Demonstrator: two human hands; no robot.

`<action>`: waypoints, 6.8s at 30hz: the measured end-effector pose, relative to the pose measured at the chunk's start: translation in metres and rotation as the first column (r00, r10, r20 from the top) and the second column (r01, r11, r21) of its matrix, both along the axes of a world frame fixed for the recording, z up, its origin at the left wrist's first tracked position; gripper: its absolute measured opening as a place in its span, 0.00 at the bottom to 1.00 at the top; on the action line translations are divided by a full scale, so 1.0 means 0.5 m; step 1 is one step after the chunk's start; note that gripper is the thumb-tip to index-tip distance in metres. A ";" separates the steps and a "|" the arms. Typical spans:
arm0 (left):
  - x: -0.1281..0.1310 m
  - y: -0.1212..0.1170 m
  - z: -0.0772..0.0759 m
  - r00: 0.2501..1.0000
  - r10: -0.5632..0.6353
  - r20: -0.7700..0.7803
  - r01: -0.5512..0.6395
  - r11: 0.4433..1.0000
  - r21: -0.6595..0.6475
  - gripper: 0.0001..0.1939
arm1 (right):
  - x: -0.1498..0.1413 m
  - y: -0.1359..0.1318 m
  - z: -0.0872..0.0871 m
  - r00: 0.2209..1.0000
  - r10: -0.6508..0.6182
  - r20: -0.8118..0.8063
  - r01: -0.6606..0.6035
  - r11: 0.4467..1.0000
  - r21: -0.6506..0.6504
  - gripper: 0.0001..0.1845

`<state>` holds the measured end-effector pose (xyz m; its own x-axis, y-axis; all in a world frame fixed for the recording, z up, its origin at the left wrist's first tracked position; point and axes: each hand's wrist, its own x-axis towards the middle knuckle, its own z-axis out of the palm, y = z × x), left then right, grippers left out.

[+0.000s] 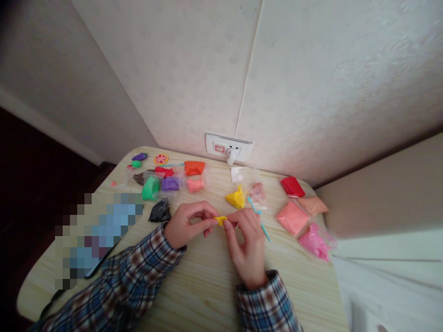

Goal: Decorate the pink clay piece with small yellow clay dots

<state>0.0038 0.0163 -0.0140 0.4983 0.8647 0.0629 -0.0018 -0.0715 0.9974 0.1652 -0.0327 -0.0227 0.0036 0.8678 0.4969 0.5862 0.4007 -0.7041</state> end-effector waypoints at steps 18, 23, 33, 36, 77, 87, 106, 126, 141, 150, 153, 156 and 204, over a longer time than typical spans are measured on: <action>-0.003 0.010 -0.015 0.997 0.077 0.000 -0.077 0.997 0.032 0.13 | -0.003 -0.001 0.001 0.979 0.070 0.189 -0.078 0.996 0.036 0.07; -0.004 0.014 -0.008 0.997 0.078 -0.014 -0.077 0.995 0.060 0.07 | -0.003 0.000 -0.001 0.979 0.059 0.196 -0.066 0.997 0.030 0.09; -0.009 0.017 -0.005 0.990 0.077 -0.121 -0.041 0.961 0.274 0.05 | -0.004 0.002 -0.001 0.975 0.057 0.216 -0.058 0.998 -0.002 0.09; -0.009 0.016 -0.005 0.985 0.083 -0.153 -0.027 0.941 0.338 0.08 | -0.005 0.004 -0.001 0.975 0.049 0.219 -0.048 0.999 -0.012 0.10; 0.002 0.006 -0.003 0.981 0.060 -0.183 -0.009 0.964 0.266 0.04 | -0.002 -0.001 -0.011 0.996 -0.020 0.089 0.012 0.997 0.081 0.05; 0.003 0.014 -0.012 0.995 -0.024 -0.099 0.039 0.987 0.157 0.11 | 0.006 -0.001 -0.007 0.995 -0.010 0.096 0.000 0.995 0.103 0.05; -0.026 0.032 -0.019 0.805 0.430 -0.408 -0.151 0.815 0.560 0.05 | 0.058 -0.055 -0.033 0.923 0.210 0.323 -0.149 0.968 -0.202 0.06; -0.020 0.017 -0.013 0.619 0.380 -0.688 0.030 0.863 0.504 0.10 | 0.051 -0.043 -0.022 0.952 -0.086 -0.293 0.038 0.986 -0.165 0.07; -0.008 0.007 -0.011 0.821 0.356 -0.446 -0.046 0.821 0.569 0.08 | -0.015 0.014 -0.010 0.939 -0.114 -0.325 0.076 0.989 -0.128 0.05; 0.008 -0.011 0.006 0.930 0.279 -0.239 -0.114 0.837 0.534 0.06 | -0.033 0.003 -0.006 0.971 -0.066 -0.228 0.047 0.995 -0.090 0.06; 0.007 -0.011 0.009 0.942 0.267 -0.204 -0.128 0.846 0.517 0.06 | -0.030 -0.005 -0.004 0.979 -0.057 -0.196 0.041 0.996 -0.085 0.05; 0.005 -0.010 0.012 0.949 0.251 -0.189 -0.127 0.856 0.501 0.07 | -0.028 -0.010 -0.004 0.984 -0.058 -0.168 0.046 0.996 -0.076 0.05; -0.005 0.012 0.003 0.936 0.321 -0.146 -0.230 0.868 0.440 0.06 | 0.085 -0.006 0.003 0.992 -0.073 -0.102 0.056 0.984 -0.166 0.02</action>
<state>0.0011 0.0222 -0.0123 0.2845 0.8871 0.3636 0.2820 -0.4399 0.8526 0.2077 -0.0358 -0.0210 0.1077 0.9333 0.3426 0.5250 0.2393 -0.8168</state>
